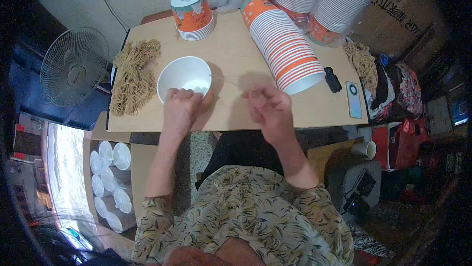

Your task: Attaching strings to paper bowls in a workshop environment.

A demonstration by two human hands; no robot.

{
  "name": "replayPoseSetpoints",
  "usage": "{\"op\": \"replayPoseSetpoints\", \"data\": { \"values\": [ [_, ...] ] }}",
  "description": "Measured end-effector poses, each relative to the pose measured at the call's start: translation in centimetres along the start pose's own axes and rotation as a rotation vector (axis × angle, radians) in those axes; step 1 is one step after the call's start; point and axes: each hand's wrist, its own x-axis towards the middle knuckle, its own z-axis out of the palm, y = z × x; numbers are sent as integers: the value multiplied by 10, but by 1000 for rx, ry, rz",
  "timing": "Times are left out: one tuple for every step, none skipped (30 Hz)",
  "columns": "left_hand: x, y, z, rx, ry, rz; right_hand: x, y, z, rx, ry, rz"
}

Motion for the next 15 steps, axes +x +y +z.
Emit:
{"op": "replayPoseSetpoints", "data": {
  "values": [
    [9,9,3,8,-10,-36,1,2,7,-2,-31,50],
    [18,19,4,-29,-45,-130,3,5,15,-5,-63,101],
    [30,33,3,-32,-35,-142,9,1,21,34,-60,130],
    [38,41,1,-94,25,-195,12,2,26,31,-60,128],
    [43,45,0,-156,85,-250,16,4,29,107,-34,145],
    [47,46,3,-213,297,-147,22,6,30,182,-7,160],
    [46,47,3,-217,299,-147,28,7,30,178,-6,159],
    [41,49,2,-525,286,-254,35,7,30,234,-10,157],
    [34,50,0,-833,264,-362,40,9,30,292,-13,156],
    [27,53,-11,-1239,-62,-600,44,10,28,290,-4,157],
    [25,58,-15,-1245,-71,-600,48,12,26,335,-28,147],
    [22,61,-19,-1494,-119,-629,50,15,28,384,-66,143],
    [18,63,-21,-1744,-168,-652,51,17,30,385,-70,149],
    [12,66,-16,-1784,-244,-769,51,19,33,422,-78,136],
    [8,67,-17,-1784,-244,-774,51,22,34,458,-82,120]
  ]
}}
